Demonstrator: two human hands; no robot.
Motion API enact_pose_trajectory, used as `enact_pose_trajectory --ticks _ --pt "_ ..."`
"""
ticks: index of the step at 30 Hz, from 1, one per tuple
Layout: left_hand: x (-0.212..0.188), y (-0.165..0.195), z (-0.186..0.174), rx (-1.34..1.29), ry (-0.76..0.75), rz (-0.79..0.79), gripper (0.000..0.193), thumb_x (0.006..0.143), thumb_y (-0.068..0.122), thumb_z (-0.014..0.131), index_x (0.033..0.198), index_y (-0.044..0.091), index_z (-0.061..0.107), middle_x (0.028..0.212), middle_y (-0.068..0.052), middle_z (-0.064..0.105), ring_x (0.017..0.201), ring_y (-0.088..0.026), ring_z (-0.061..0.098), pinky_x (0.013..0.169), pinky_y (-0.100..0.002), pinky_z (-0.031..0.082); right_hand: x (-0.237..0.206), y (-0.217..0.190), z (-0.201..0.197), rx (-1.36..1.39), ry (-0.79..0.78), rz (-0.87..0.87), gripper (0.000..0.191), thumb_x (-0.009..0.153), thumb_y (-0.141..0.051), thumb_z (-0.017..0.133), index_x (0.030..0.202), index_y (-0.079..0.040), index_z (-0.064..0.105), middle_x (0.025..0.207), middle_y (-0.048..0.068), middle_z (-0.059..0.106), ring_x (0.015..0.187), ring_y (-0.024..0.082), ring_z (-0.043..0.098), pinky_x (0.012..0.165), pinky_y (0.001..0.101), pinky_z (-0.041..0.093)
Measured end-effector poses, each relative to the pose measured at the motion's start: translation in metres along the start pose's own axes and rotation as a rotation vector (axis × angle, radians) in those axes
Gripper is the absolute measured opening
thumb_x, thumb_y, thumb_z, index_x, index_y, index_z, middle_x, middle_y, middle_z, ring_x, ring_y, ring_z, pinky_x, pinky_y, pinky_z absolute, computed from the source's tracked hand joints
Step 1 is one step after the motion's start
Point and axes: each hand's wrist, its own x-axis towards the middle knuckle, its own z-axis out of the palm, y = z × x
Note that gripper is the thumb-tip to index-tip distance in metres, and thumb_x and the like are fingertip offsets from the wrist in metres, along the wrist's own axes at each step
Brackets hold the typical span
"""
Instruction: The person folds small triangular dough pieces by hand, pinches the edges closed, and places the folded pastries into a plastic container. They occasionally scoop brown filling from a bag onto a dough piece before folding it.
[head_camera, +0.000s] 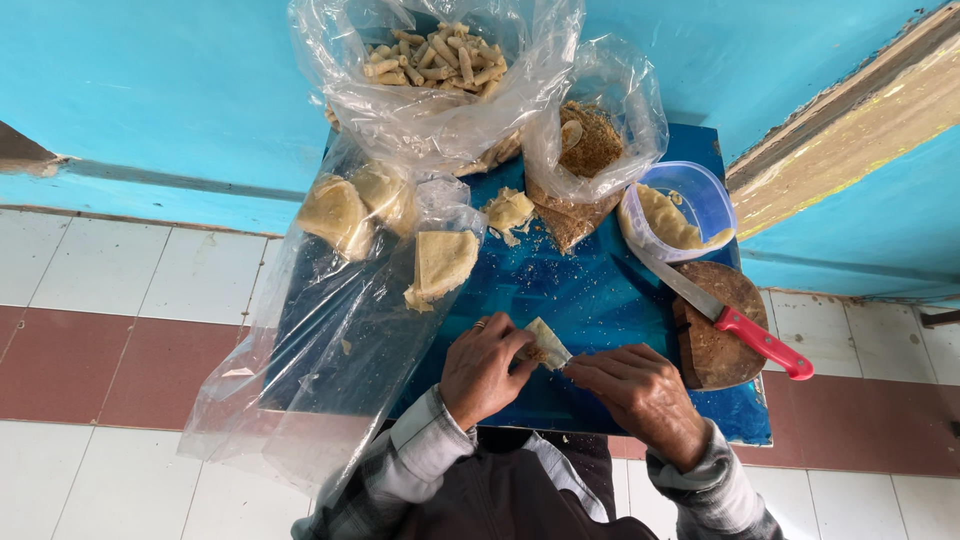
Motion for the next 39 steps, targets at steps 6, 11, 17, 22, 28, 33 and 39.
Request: enact_pose_trajectory --ticks 6,11,17,22,28,33,39 --pt "0.002 0.003 0.001 0.013 0.046 0.036 0.016 0.080 0.016 0.085 0.094 0.012 0.077 0.088 -0.003 0.062 0.082 -0.023 0.065 0.068 -0.037 0.054 0.005 0.002 -0.026 0.014 0.086 0.054 0.019 0.080 -0.012 0.076 0.099 -0.014 0.078 0.101 0.002 0.079 0.092 0.021 0.076 0.078 0.0359 0.057" --pt "-0.004 -0.003 -0.002 -0.013 0.045 0.042 0.015 0.079 0.015 0.084 0.092 0.012 0.077 0.088 -0.003 0.062 0.082 -0.024 0.065 0.069 -0.038 0.054 0.046 0.046 -0.055 -0.172 0.253 0.079 0.011 0.088 -0.009 0.076 0.099 -0.006 0.078 0.105 0.008 0.079 0.078 0.022 0.072 0.070 0.0370 0.055" --pt "-0.011 -0.010 -0.007 -0.083 0.124 0.018 0.015 0.083 0.016 0.082 0.096 0.012 0.075 0.090 -0.004 0.060 0.080 -0.023 0.064 0.067 -0.038 0.053 0.156 0.127 -0.050 -0.359 0.370 0.241 0.026 0.097 -0.037 0.082 0.107 -0.013 0.079 0.108 0.008 0.077 0.092 0.028 0.073 0.071 0.0405 0.056" --pt "-0.020 -0.004 -0.010 0.042 0.237 -0.078 0.014 0.086 0.017 0.080 0.094 0.011 0.071 0.090 -0.004 0.059 0.084 -0.026 0.064 0.072 -0.041 0.050 0.175 0.132 -0.041 -0.589 0.380 0.145 0.051 0.090 -0.047 0.083 0.127 -0.015 0.071 0.131 0.013 0.066 0.107 0.032 0.068 0.078 0.0422 0.057" --pt "-0.013 0.007 -0.009 0.133 0.223 -0.080 0.021 0.080 0.017 0.081 0.088 0.010 0.063 0.090 -0.006 0.058 0.086 -0.029 0.062 0.074 -0.042 0.047 0.061 0.024 -0.008 -0.138 0.303 0.270 0.008 0.089 -0.025 0.077 0.090 -0.018 0.076 0.095 0.000 0.072 0.079 0.023 0.071 0.066 0.0360 0.055" --pt "-0.010 0.007 -0.010 0.121 0.173 -0.060 0.021 0.081 0.012 0.077 0.088 0.010 0.058 0.089 -0.005 0.057 0.084 -0.027 0.062 0.072 -0.043 0.045 0.017 -0.027 0.032 -0.030 0.115 0.713 0.026 0.078 -0.033 0.082 0.093 -0.013 0.075 0.092 0.002 0.071 0.066 0.019 0.072 0.055 0.0352 0.054" --pt "-0.008 -0.001 -0.011 0.044 0.128 -0.056 0.020 0.084 0.012 0.076 0.088 0.010 0.056 0.080 -0.005 0.061 0.077 -0.027 0.065 0.066 -0.044 0.047 0.017 -0.028 0.050 0.096 0.188 0.705 0.013 0.084 -0.022 0.077 0.091 -0.011 0.073 0.092 0.004 0.071 0.068 0.021 0.072 0.059 0.0346 0.056"
